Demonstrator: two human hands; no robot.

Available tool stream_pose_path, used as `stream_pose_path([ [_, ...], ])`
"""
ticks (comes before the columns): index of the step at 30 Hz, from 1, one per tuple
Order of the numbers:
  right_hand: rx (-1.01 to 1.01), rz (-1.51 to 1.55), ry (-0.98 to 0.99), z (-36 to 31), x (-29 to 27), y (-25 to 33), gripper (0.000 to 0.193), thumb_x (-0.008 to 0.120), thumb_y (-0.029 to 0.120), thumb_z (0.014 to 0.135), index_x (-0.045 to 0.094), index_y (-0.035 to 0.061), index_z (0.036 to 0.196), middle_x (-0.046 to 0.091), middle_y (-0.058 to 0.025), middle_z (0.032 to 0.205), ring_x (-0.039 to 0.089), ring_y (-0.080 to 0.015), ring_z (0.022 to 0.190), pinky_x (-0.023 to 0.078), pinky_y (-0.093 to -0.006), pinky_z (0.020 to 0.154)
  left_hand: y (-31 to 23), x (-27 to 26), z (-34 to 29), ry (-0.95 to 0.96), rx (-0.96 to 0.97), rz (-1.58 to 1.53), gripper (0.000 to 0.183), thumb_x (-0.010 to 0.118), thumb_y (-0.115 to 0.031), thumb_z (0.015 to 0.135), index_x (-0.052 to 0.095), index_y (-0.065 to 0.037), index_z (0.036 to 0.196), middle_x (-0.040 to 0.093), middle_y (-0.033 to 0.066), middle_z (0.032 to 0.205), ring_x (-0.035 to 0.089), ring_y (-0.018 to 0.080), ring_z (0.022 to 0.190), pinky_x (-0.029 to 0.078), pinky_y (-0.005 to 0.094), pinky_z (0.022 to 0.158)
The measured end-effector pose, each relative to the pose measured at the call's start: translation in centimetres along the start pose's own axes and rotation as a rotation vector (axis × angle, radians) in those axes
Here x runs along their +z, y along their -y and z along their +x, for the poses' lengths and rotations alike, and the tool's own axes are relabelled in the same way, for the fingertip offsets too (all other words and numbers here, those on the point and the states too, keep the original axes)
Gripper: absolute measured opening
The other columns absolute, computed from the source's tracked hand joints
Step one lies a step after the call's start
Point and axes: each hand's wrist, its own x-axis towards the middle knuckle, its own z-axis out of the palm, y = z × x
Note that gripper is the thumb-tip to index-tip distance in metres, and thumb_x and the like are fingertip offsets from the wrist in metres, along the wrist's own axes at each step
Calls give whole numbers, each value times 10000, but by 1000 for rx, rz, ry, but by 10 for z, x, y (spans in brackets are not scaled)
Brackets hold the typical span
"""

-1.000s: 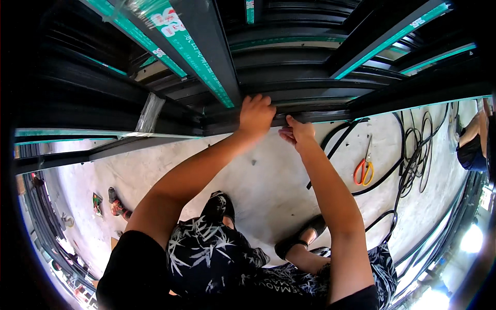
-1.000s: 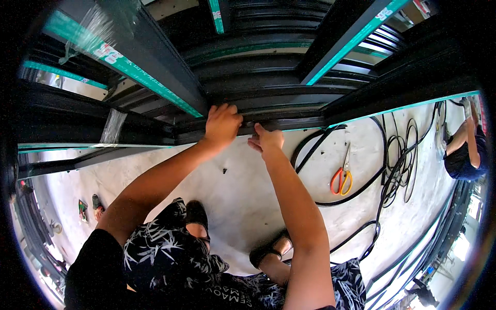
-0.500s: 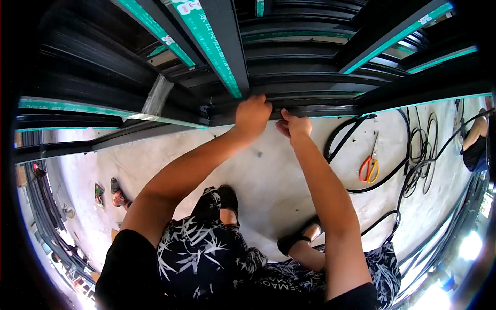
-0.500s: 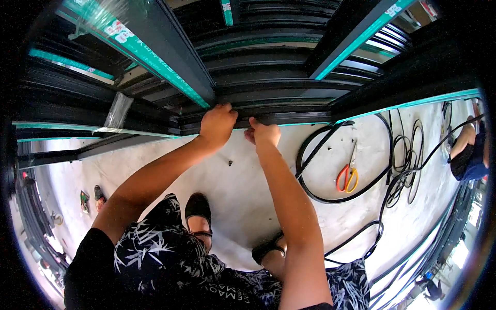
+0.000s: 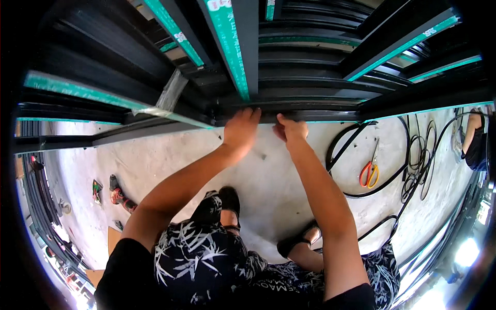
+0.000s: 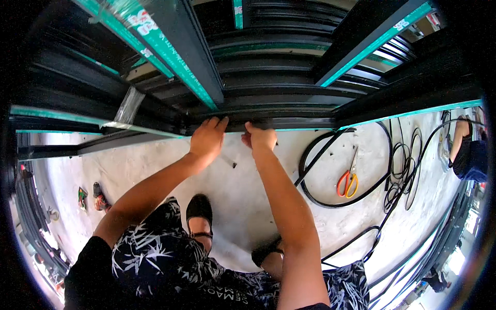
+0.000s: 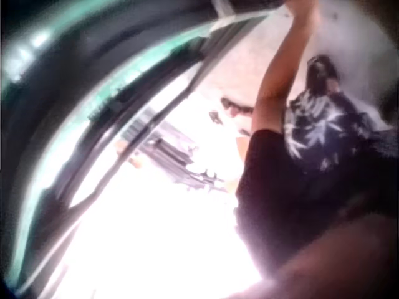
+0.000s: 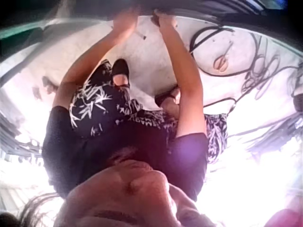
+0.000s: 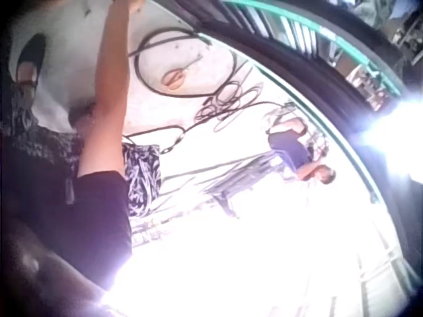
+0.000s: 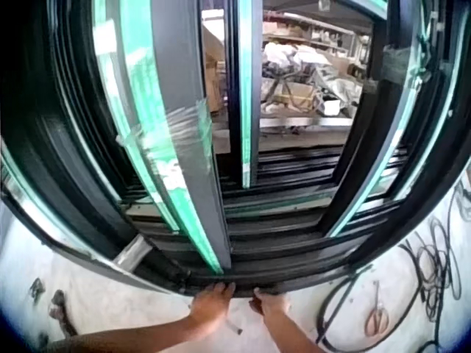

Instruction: The person installs a rubber seal into the channel of metal window frames, using shears to cut the rubber strip and pressing it into place by hand.

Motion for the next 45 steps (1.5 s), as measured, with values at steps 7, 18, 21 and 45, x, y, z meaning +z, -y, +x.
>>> stream_pose_path([
  [7, -74, -211, 153, -1, -21, 1, 209, 723, 112, 864, 596, -34, 940, 662, -143, 721, 606, -196, 508, 404, -320, 380, -21, 24, 28, -222, 224, 7, 367, 614, -109, 806, 647, -46, 1166, 594, 99, 1036, 580, 304, 1026, 498, 420, 860],
  [18, -632, -724, -112, -6, -133, -4, 152, 628, 143, 867, 660, 3, 920, 696, -94, 722, 691, -169, 635, 536, -295, 570, -46, 57, 48, -255, 289, 155, 263, 578, -145, 768, 632, -36, 1001, 593, 96, 955, 566, 263, 953, 477, 391, 841],
  [21, -743, -892, -471, -1, -185, 7, 158, 595, 136, 858, 676, 50, 963, 712, -112, 758, 703, -254, 679, 545, -371, 615, -46, 59, 51, -276, 310, 138, 185, 597, -130, 743, 611, -55, 911, 574, 88, 883, 564, 258, 904, 481, 387, 801],
  [45, -370, -310, 563, -164, -62, 43, 378, 544, 385, 1015, 615, 40, 880, 507, -18, 604, 468, -104, 484, 415, -256, 488, -71, -95, -1, 119, -276, -1994, 321, 557, -256, 1021, 542, -40, 1257, 676, 142, 1176, 628, 254, 1119, 503, 383, 919],
])
